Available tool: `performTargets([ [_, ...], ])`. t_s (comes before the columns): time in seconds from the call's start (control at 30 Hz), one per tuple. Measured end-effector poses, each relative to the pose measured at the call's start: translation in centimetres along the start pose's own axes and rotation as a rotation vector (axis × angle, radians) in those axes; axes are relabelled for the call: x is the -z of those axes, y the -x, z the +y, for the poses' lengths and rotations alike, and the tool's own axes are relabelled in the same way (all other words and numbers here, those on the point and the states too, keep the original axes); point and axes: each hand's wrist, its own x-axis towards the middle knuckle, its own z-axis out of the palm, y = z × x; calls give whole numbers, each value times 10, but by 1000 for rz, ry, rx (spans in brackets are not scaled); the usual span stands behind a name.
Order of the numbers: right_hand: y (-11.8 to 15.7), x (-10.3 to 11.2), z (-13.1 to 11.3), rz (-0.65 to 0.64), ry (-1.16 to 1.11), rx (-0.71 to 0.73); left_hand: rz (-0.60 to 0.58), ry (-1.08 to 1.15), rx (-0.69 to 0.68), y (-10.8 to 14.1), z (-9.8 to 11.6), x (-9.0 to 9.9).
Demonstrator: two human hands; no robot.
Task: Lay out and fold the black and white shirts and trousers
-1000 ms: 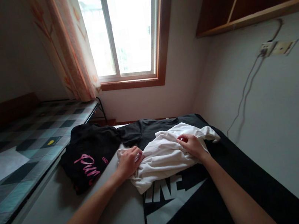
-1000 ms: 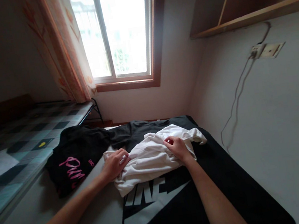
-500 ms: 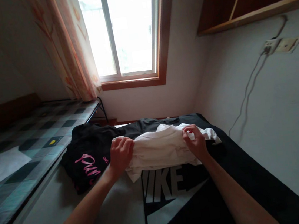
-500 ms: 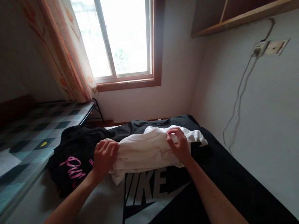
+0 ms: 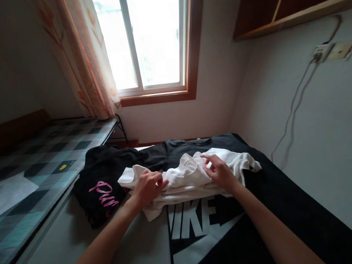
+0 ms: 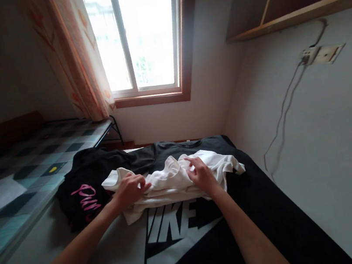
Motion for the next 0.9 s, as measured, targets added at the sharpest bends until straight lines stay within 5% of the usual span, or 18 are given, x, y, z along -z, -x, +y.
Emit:
performTargets([
  [0.17,-1,-2,14,55,179,-10,-57,-53,71,2,14,1],
  [0.5,-1,-1,17,2,147,-121,-79,30,262,1,17,-1],
  [0.77,-7,9,22,480,-66,-111,-90,68,201,3,12,-4],
  [0.9,-7,12,21,526,-115,-78,-88,116,190,4,11,-3],
])
